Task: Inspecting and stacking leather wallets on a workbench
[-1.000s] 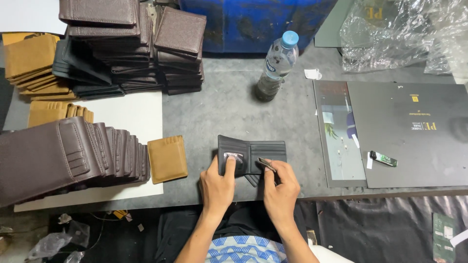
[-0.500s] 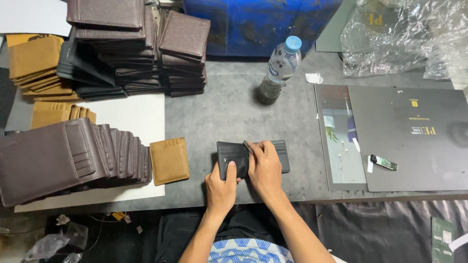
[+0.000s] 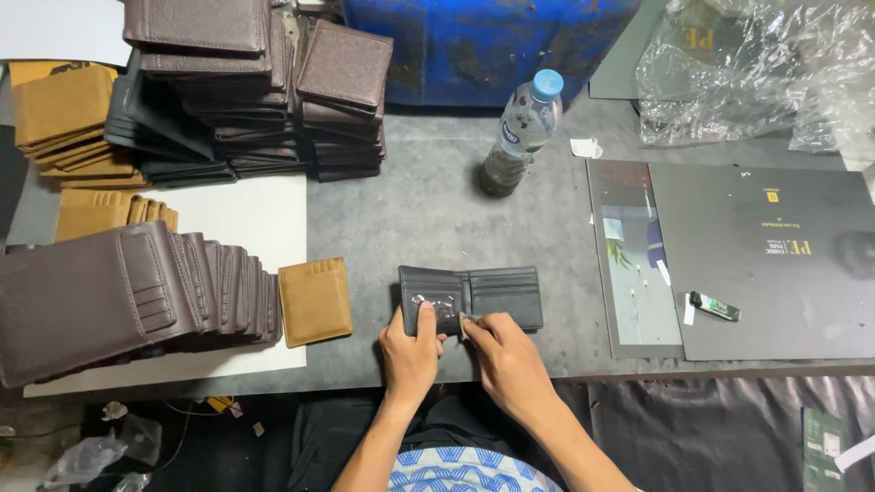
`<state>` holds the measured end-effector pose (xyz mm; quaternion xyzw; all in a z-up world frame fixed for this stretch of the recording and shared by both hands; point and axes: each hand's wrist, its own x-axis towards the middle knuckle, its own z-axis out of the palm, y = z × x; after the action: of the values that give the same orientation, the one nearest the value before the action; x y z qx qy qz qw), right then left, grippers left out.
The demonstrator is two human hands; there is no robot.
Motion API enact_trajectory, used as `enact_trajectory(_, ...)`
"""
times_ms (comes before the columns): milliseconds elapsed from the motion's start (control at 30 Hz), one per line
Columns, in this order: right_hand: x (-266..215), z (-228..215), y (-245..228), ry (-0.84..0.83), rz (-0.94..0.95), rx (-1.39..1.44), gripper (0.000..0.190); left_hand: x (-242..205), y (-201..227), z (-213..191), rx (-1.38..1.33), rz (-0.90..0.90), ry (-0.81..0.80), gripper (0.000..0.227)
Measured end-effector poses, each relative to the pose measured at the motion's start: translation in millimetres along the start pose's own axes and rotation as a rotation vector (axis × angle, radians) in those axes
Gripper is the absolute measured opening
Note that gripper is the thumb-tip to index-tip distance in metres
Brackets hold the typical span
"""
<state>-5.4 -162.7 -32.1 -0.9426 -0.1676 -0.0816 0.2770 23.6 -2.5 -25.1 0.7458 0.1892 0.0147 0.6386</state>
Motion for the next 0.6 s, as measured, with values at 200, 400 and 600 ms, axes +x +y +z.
enact_trajectory(200,14,-20,-1,0.211,0.116,0.287,0.032,1,-10,1,0.068,-0.021,-0.034,0.032)
enact_trajectory(400,89,-23,-28,-0.185,0.72,0.287,0.035,-2,-21,6,0.108,0.102,-0.016,0.029)
enact_trajectory(600,44,16,21,0.06,-0.223,-0.297,0.033,-6,-42,14,0.201,0.255,0.108,0.027)
